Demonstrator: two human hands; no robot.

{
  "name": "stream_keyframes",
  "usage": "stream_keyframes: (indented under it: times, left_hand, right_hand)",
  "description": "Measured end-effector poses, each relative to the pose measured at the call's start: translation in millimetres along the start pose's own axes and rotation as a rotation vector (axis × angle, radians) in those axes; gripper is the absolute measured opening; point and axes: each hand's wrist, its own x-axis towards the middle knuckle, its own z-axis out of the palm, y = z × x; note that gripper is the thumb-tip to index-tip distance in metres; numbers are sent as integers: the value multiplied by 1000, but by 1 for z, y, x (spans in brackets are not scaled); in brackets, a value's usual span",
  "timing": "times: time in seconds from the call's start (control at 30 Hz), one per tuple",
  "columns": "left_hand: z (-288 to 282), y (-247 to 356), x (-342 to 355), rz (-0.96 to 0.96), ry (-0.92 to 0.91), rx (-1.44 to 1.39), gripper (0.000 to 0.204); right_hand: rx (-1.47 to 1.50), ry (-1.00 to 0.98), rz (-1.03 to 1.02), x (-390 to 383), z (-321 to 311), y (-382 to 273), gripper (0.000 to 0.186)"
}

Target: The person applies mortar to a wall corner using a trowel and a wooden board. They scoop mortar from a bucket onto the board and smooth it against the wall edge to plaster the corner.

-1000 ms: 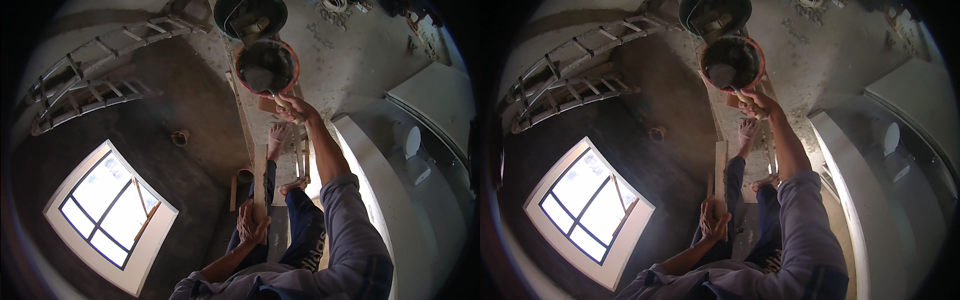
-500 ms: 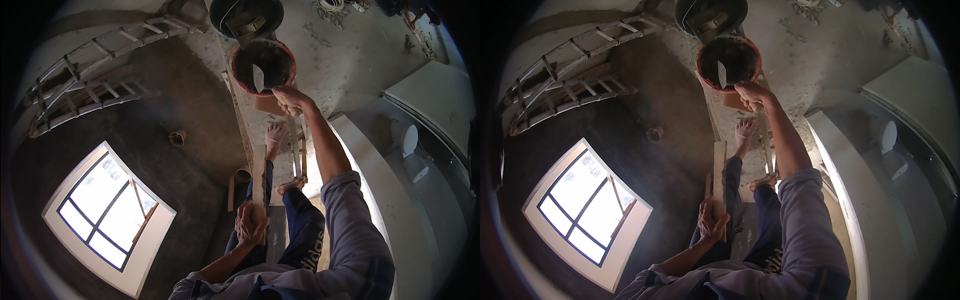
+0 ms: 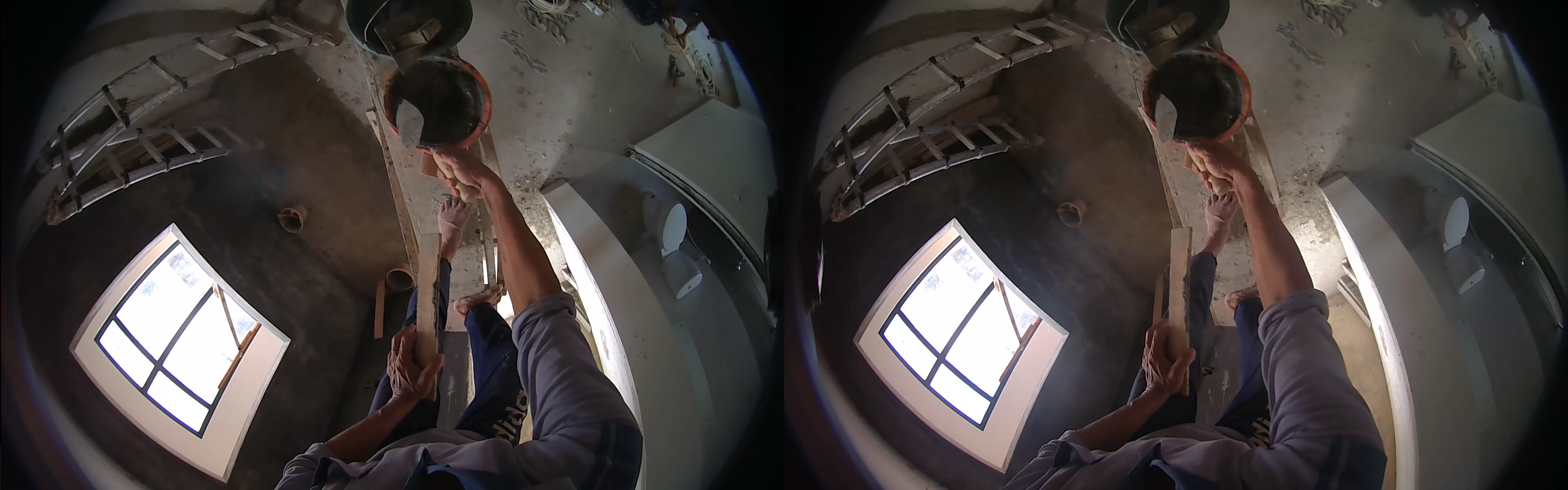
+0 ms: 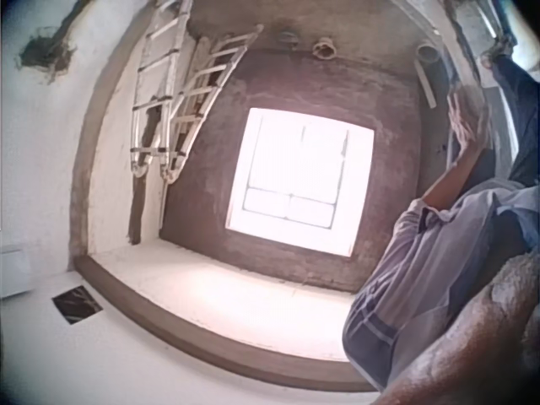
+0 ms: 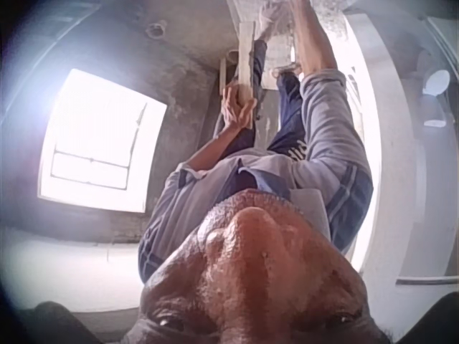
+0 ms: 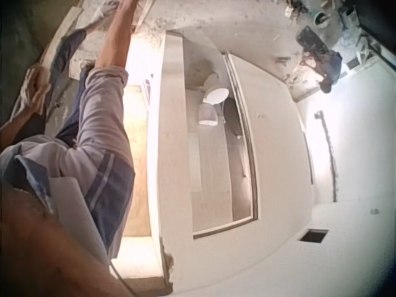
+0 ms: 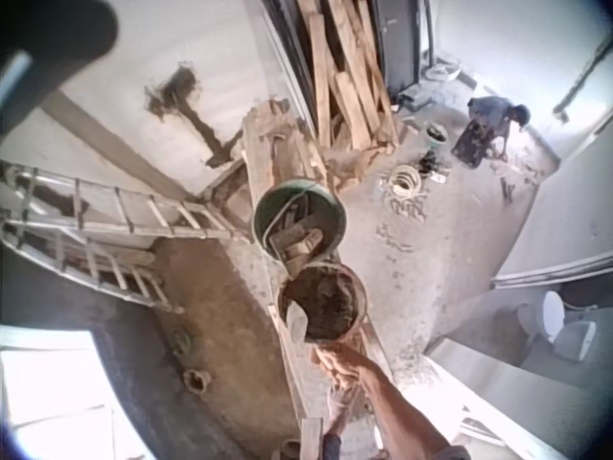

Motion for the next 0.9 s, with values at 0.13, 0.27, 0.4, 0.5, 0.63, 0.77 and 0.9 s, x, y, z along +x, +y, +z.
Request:
stream_keyframes:
  times: [0.13,0.27,0.4,0.5,0.63,0.77,0.9]
  left_hand:
    - [0,-2,0,-4,-6,-10,68]
    - [-1,0,-1,-4,-6,-3,68]
    - [-3,0,1,-1,-52,39,73]
    - [-3,-7,0,35,11,-12,71]
    - [0,-15,-3,93,57,-8,68]
    - [9,-31,-15,90,92,-80,62]
    - [27,-38,-16,168,94,-155,54]
  right_hand:
    - [-33,16,10,0,7,-3,34]
    - [305,-160,58,11,-11,15,44]
    - [499,-415,-30,21,-36,43,57]
    - [565,-520,-97,17,-37,61,62]
    - [590,-562,-167,-12,-48,75,62]
    - [569,-475,-184,-104,-34,79,65]
    - [521,-262,-381,-260,-17,90,68]
